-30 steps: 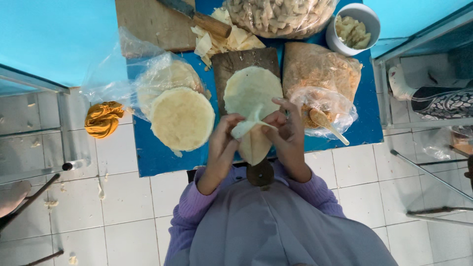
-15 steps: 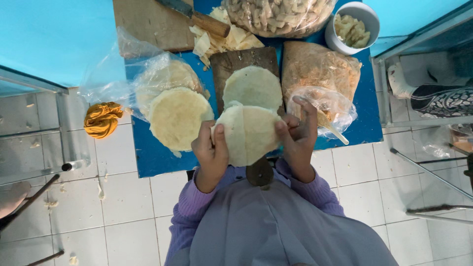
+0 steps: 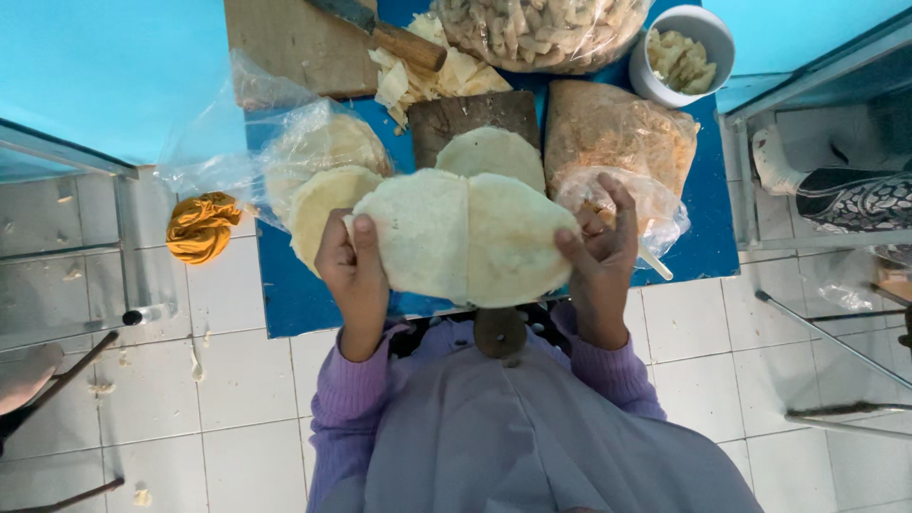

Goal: The person places thin slices of filling onto round flatbreads on a wooden board, folds the breads over the filling by hand, and stacks the folded breads on the blue table, working through them one at a time. A spoon is used to scoop brown filling powder from a plastic bag.

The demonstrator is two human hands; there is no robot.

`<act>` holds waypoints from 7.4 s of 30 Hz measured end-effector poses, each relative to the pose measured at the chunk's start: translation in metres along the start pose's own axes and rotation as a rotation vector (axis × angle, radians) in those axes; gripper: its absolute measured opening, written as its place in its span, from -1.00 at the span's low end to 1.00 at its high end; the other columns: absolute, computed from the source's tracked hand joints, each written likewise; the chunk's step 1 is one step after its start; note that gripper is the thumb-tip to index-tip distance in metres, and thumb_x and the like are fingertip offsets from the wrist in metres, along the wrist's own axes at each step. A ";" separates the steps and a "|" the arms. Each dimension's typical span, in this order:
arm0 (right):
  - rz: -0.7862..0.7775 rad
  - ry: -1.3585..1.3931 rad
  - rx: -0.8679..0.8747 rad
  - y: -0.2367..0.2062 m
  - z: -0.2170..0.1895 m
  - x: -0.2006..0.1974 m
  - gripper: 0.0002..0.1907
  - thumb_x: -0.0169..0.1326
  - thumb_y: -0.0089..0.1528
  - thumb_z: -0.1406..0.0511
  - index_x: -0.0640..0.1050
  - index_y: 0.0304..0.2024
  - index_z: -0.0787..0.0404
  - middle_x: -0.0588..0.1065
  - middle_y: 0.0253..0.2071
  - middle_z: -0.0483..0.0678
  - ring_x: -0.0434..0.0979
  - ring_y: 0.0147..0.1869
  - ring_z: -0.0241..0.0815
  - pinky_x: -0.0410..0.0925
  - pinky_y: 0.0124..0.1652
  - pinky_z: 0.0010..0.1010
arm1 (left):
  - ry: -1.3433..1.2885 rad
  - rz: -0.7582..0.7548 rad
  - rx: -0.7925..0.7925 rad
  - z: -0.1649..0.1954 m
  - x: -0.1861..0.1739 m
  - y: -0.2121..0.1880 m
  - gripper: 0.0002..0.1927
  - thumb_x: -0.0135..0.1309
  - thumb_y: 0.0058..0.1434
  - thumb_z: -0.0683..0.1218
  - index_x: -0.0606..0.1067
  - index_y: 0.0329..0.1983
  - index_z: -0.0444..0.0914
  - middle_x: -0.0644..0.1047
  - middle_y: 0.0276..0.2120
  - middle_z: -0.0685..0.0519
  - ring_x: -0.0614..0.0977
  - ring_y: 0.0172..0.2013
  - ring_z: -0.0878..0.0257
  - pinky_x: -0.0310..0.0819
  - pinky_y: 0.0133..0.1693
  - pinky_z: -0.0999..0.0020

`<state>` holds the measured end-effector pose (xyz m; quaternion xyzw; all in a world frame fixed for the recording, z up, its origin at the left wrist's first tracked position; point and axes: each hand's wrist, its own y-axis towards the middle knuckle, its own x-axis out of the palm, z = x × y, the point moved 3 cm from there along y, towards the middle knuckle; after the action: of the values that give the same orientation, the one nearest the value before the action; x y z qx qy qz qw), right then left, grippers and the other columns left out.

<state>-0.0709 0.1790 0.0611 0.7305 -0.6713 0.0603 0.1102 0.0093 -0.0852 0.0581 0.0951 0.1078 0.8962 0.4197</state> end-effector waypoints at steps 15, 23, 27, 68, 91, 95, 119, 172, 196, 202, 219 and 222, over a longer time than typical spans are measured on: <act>0.323 0.296 -0.412 -0.023 -0.042 -0.104 -0.28 0.12 0.37 0.61 0.19 0.51 0.23 0.48 -0.11 0.04 0.45 -0.11 -0.22 0.33 -0.03 -0.50 | 0.622 -0.063 0.185 0.016 0.007 0.070 -0.76 0.04 0.55 -0.11 0.40 -0.22 -0.35 0.32 -0.55 -0.07 0.33 -0.57 0.23 0.16 -0.48 0.29; 0.259 0.302 -0.348 -0.019 -0.033 -0.102 -0.36 0.14 0.34 0.58 0.23 0.40 0.23 0.55 -0.11 0.07 0.54 -0.02 -0.18 0.40 0.07 -0.41 | 1.027 -0.460 0.471 -0.073 0.162 0.017 -0.74 0.06 0.37 0.03 0.39 -0.20 -0.27 0.55 -0.46 -0.15 0.63 -0.56 -0.07 0.50 -0.56 0.09; 0.216 0.337 -0.308 -0.017 -0.031 -0.103 -0.38 0.16 0.31 0.60 0.28 0.35 0.22 0.54 -0.13 0.03 0.53 -0.06 -0.21 0.43 0.07 -0.40 | 0.965 -0.521 0.404 -0.087 0.168 0.013 -0.72 0.07 0.36 0.03 0.38 -0.18 -0.29 0.55 -0.49 -0.14 0.64 -0.53 -0.11 0.53 -0.51 0.06; 0.191 0.226 -0.197 -0.018 -0.024 -0.094 -0.45 0.02 0.26 0.64 0.39 0.28 0.25 0.52 -0.20 -0.01 0.56 -0.09 -0.21 0.44 0.03 -0.40 | 1.062 -0.622 0.368 -0.096 0.107 0.092 -0.58 0.08 0.14 -0.26 0.36 0.08 -0.41 0.58 -0.37 -0.28 0.65 -0.29 -0.22 0.53 -0.31 -0.04; -0.340 0.165 0.026 -0.007 -0.001 0.016 -0.12 0.14 0.26 0.62 0.06 0.53 0.21 0.47 0.11 0.08 0.60 0.17 -0.10 0.49 0.14 -0.31 | 0.076 -0.430 0.118 0.054 0.079 -0.032 -0.75 0.26 0.22 -0.32 0.44 -0.11 -0.34 0.47 -0.14 -0.04 0.62 -0.24 0.25 0.59 -0.29 0.46; -0.254 0.216 0.082 -0.010 0.009 0.022 -0.16 0.14 0.27 0.63 0.11 0.53 0.26 0.52 -0.02 0.07 0.59 0.09 -0.16 0.48 0.09 -0.34 | 0.075 -0.389 0.122 0.047 0.067 -0.038 -0.77 0.23 0.25 -0.32 0.43 -0.11 -0.35 0.48 -0.14 -0.04 0.64 -0.25 0.25 0.58 -0.23 0.41; -0.321 -0.150 -0.081 -0.020 -0.002 0.020 -0.21 0.19 0.20 0.63 0.18 0.41 0.29 0.28 0.45 0.12 0.63 0.04 -0.19 0.54 0.05 -0.34 | 0.116 -0.514 -0.024 0.033 0.061 -0.040 -0.85 0.25 0.28 -0.20 0.49 -0.21 -0.32 0.58 -0.35 0.01 0.72 -0.36 0.29 0.60 -0.32 0.41; -0.338 -0.064 0.162 -0.015 0.024 0.014 -0.29 0.20 0.28 0.48 0.19 0.41 0.20 0.43 -0.29 -0.11 0.48 -0.17 -0.33 0.37 -0.15 -0.52 | -0.165 -0.438 -0.150 -0.025 0.058 -0.068 -0.70 0.10 0.22 -0.37 0.38 -0.02 -0.33 0.52 -0.19 0.03 0.63 -0.16 0.33 0.57 -0.06 0.47; -0.549 0.007 0.049 -0.029 0.027 0.005 -0.08 0.15 0.18 0.53 0.01 0.49 0.17 0.34 -0.04 -0.05 0.45 0.09 -0.15 0.46 0.11 -0.28 | -0.286 -0.397 -0.201 -0.028 0.046 -0.065 -0.80 0.12 0.31 -0.36 0.34 -0.17 -0.32 0.57 -0.13 0.02 0.55 -0.19 0.39 0.47 -0.15 0.50; -0.450 -0.489 -0.325 -0.032 0.014 0.022 -0.21 0.30 0.22 0.51 0.18 0.40 0.26 0.59 0.00 0.07 0.67 0.07 -0.13 0.55 0.08 -0.30 | 0.087 -0.434 0.035 0.010 0.055 -0.060 -0.71 0.14 0.20 -0.35 0.44 -0.02 -0.33 0.60 -0.16 -0.07 0.69 -0.16 0.24 0.59 -0.14 0.43; -0.406 0.079 0.036 -0.033 0.041 0.006 -0.53 -0.07 0.41 0.54 0.22 0.35 0.23 0.39 0.08 -0.01 0.45 0.17 -0.24 0.42 0.10 -0.40 | -0.242 -0.608 -0.354 -0.018 0.048 -0.052 -0.68 0.06 0.27 -0.18 0.35 0.06 -0.32 0.53 -0.15 0.10 0.54 -0.11 0.39 0.44 -0.04 0.46; -0.514 0.004 0.000 -0.038 0.042 0.008 -0.53 -0.10 0.44 0.53 0.23 0.39 0.23 0.35 0.12 -0.01 0.37 0.22 -0.25 0.33 0.20 -0.40 | -0.072 -0.652 -0.246 -0.008 0.059 -0.053 -0.57 0.27 0.17 -0.15 0.37 0.03 -0.35 0.56 -0.24 0.07 0.54 -0.20 0.39 0.47 -0.16 0.46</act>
<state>-0.0346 0.1637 0.0197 0.8769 -0.4636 0.0318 0.1231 0.0086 -0.0076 0.0406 0.0358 0.0088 0.7174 0.6956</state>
